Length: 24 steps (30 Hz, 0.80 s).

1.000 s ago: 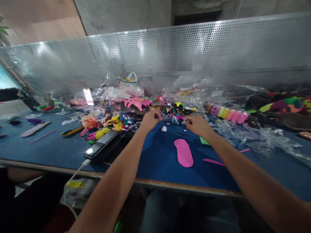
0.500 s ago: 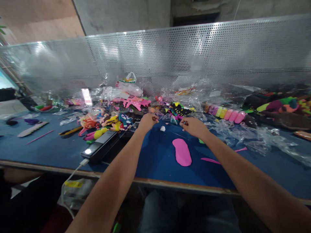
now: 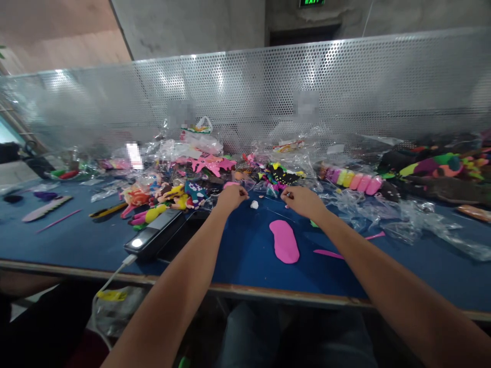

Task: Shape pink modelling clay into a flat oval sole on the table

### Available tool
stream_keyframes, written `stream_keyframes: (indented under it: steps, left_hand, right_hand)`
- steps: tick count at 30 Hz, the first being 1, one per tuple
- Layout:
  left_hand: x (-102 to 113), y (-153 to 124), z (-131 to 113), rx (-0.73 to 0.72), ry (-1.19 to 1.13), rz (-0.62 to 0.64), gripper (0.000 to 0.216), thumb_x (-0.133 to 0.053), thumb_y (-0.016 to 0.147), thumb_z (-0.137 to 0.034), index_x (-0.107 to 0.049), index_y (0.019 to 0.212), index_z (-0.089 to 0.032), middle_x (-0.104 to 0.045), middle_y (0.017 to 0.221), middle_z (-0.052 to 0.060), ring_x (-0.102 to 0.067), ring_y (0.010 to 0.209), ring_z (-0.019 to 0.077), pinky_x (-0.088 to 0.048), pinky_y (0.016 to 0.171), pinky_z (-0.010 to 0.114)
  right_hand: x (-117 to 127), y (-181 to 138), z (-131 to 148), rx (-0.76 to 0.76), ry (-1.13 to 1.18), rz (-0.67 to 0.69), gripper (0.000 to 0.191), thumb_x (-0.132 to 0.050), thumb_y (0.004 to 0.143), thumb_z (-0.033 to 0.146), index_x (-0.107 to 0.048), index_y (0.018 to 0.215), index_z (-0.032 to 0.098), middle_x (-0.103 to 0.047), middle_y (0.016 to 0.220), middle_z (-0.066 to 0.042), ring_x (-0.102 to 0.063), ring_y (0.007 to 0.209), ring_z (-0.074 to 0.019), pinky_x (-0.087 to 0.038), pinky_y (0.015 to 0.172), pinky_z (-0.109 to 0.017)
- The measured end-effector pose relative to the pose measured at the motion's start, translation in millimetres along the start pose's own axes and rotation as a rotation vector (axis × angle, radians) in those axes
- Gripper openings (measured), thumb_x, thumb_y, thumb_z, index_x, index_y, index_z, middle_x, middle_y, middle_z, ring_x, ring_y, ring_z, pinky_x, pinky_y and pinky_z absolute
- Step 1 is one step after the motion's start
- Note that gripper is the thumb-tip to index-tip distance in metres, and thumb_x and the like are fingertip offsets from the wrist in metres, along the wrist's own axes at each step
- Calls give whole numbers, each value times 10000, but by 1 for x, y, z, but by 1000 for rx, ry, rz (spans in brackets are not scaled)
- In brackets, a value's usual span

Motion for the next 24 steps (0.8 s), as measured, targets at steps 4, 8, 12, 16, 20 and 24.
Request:
stream_keyframes:
  steps: [4,8,12,16,20,24]
  left_hand:
    - [3,2,-2,-35,-7,-14,196,-569,850,-292,-730,940,-228,-731,976,49,-657,903,200,-476,796,265]
    - [15,2,-1,-23,-14,-92,256,-484,872,-234,-705,1001,-225,-721,1036,51,-652,945,198,-471,833,267]
    - [15,0,-1,-18,-12,-99,168,-578,798,-229,-707,905,-222,-731,917,38,-662,822,199,-477,769,262]
    - [14,-1,-7,-37,-6,-100,170,-554,827,-279,-709,868,-224,-727,875,45,-656,772,202,-470,735,267]
    - [17,2,-15,-93,15,-140,206,-526,855,-315,-705,890,-219,-728,898,60,-654,836,219,-464,765,274]
    - [17,4,-19,-148,18,-153,224,-513,864,-341,-699,890,-218,-727,865,55,-654,819,224,-464,758,281]
  right_hand:
    - [0,-1,3,11,-4,1,222,-474,887,309,-680,904,227,-725,842,-44,-647,767,-190,-401,623,-264]
    - [12,1,-2,0,-9,-64,228,-475,883,309,-684,909,224,-730,851,-47,-647,786,-192,-418,669,-272]
    - [43,6,-30,-69,-49,-192,244,-477,872,307,-689,937,205,-729,826,-61,-652,789,-208,-427,667,-282]
    - [42,8,-59,2,6,78,253,-521,839,345,-716,821,185,-717,741,-54,-648,722,-199,-448,652,-281]
    - [12,-13,-65,94,146,518,240,-709,665,395,-729,846,239,-728,841,-15,-657,788,-201,-475,676,-275]
    - [-1,-26,-58,75,81,636,243,-770,568,381,-678,728,224,-672,720,2,-607,652,-170,-430,555,-256]
Point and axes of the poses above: each hand's wrist, its own y-axis towards the middle knuckle, its own x-axis out of the back of the hand, z = x × y, the point moved 9 cm from there along y, towards the middle knuckle
